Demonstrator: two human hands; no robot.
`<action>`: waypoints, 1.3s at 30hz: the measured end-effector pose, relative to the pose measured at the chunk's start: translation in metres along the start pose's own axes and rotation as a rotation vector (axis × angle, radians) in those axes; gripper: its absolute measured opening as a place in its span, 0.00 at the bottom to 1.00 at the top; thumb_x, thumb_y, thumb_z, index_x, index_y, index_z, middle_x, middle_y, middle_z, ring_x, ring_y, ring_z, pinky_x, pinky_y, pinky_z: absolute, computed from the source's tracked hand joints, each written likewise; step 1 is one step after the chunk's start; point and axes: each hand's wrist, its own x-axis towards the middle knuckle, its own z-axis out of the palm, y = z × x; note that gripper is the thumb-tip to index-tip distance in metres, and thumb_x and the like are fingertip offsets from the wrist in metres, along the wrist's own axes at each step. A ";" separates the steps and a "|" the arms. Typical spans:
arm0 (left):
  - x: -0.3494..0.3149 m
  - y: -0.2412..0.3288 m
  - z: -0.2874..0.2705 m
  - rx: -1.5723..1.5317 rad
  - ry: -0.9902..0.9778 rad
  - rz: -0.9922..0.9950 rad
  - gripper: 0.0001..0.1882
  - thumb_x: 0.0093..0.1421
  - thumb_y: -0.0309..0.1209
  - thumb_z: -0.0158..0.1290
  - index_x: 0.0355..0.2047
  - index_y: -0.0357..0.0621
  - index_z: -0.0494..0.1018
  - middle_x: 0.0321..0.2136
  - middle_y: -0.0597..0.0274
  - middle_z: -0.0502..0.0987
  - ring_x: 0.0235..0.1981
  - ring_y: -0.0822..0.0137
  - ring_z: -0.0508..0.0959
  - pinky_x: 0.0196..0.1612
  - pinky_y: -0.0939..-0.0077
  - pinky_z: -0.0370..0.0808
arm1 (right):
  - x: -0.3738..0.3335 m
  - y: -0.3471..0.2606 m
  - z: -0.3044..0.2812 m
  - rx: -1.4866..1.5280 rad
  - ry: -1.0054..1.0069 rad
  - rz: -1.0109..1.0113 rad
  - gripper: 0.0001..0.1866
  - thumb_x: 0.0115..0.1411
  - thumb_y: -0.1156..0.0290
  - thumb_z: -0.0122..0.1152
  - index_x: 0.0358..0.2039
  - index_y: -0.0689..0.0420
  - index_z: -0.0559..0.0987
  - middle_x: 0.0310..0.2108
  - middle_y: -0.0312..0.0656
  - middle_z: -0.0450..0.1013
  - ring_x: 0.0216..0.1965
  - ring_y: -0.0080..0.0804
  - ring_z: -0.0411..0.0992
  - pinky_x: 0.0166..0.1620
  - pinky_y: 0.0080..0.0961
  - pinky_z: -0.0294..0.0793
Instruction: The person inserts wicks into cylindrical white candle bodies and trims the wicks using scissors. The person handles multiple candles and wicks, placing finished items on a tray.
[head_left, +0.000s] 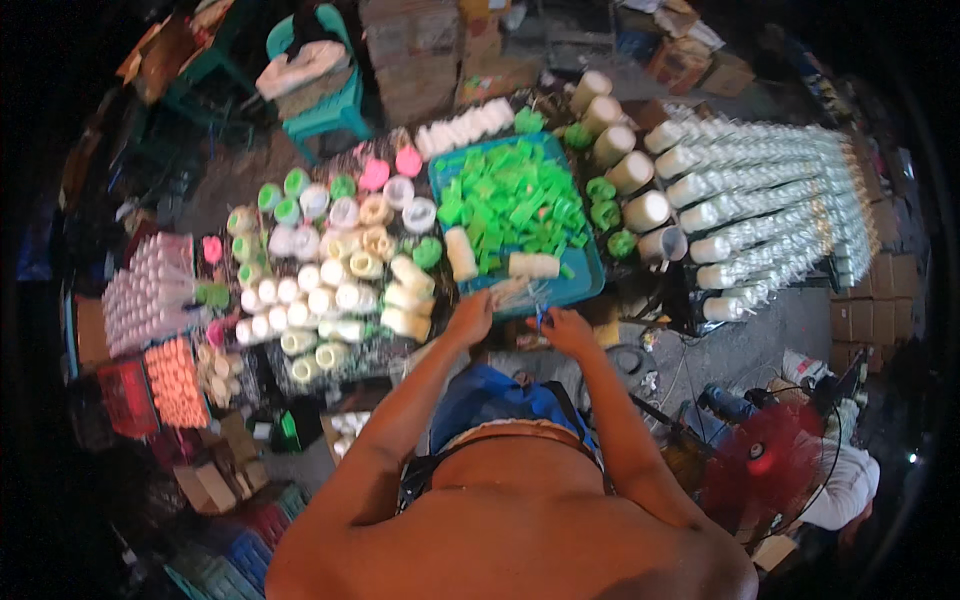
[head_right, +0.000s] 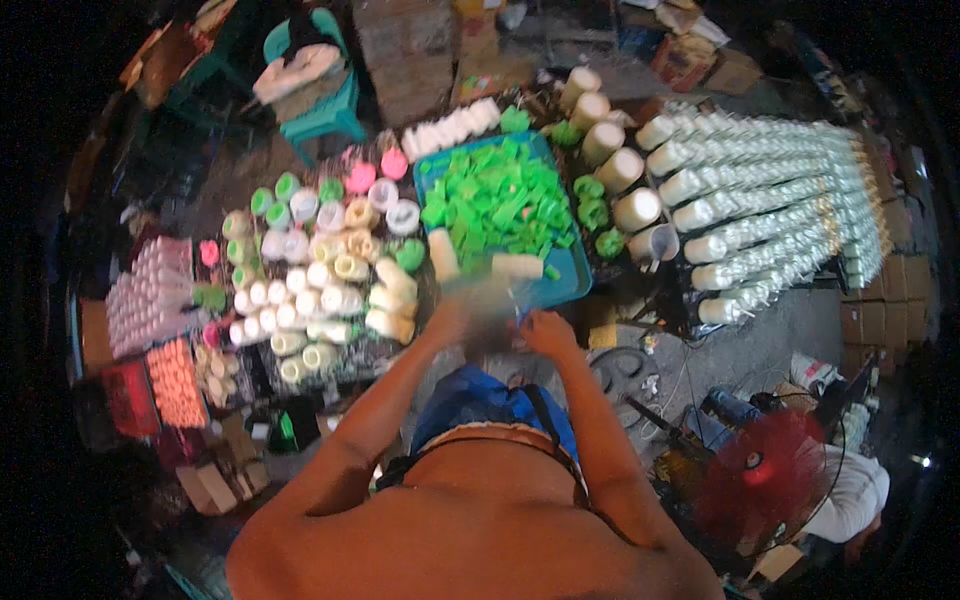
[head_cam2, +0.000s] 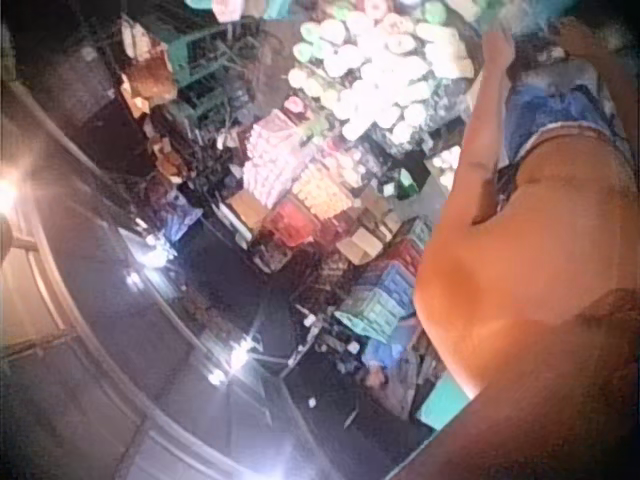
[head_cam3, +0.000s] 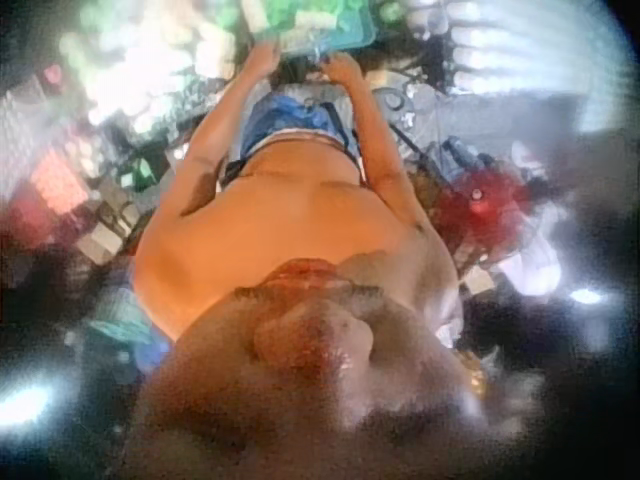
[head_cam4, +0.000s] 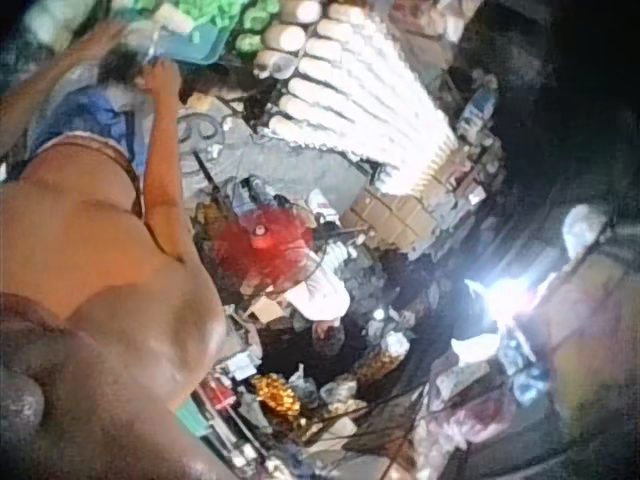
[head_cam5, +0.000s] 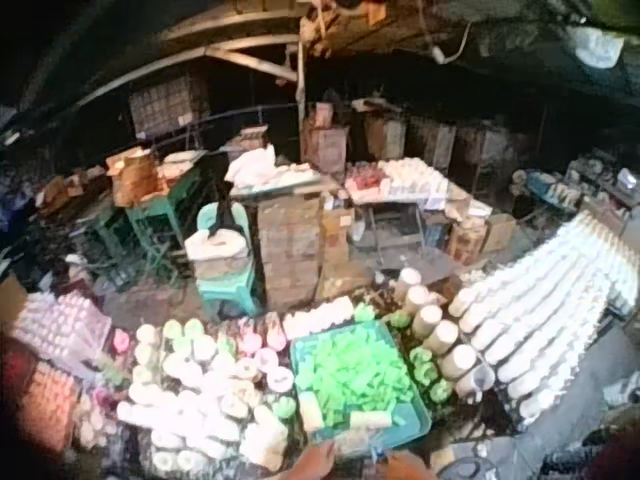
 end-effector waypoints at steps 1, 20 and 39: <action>0.011 -0.007 0.000 0.002 0.014 0.038 0.13 0.71 0.35 0.45 0.40 0.36 0.71 0.33 0.38 0.81 0.37 0.36 0.80 0.41 0.42 0.74 | 0.006 -0.011 -0.012 0.021 0.084 0.009 0.22 0.63 0.47 0.65 0.35 0.56 0.82 0.31 0.51 0.77 0.32 0.55 0.77 0.35 0.52 0.74; 0.024 0.021 0.026 0.093 0.079 -0.030 0.09 0.67 0.32 0.48 0.43 0.42 0.73 0.31 0.41 0.80 0.38 0.38 0.80 0.42 0.43 0.74 | 0.013 0.022 0.007 0.230 0.452 -0.016 0.14 0.51 0.62 0.75 0.30 0.58 0.84 0.35 0.48 0.78 0.39 0.52 0.76 0.43 0.43 0.75; -0.013 0.100 -0.028 -0.462 0.276 -0.432 0.16 0.74 0.36 0.43 0.42 0.35 0.75 0.29 0.43 0.80 0.27 0.50 0.81 0.34 0.56 0.76 | 0.005 0.019 -0.057 0.605 0.156 -0.040 0.25 0.62 0.47 0.68 0.31 0.61 0.83 0.22 0.45 0.75 0.28 0.37 0.76 0.35 0.36 0.72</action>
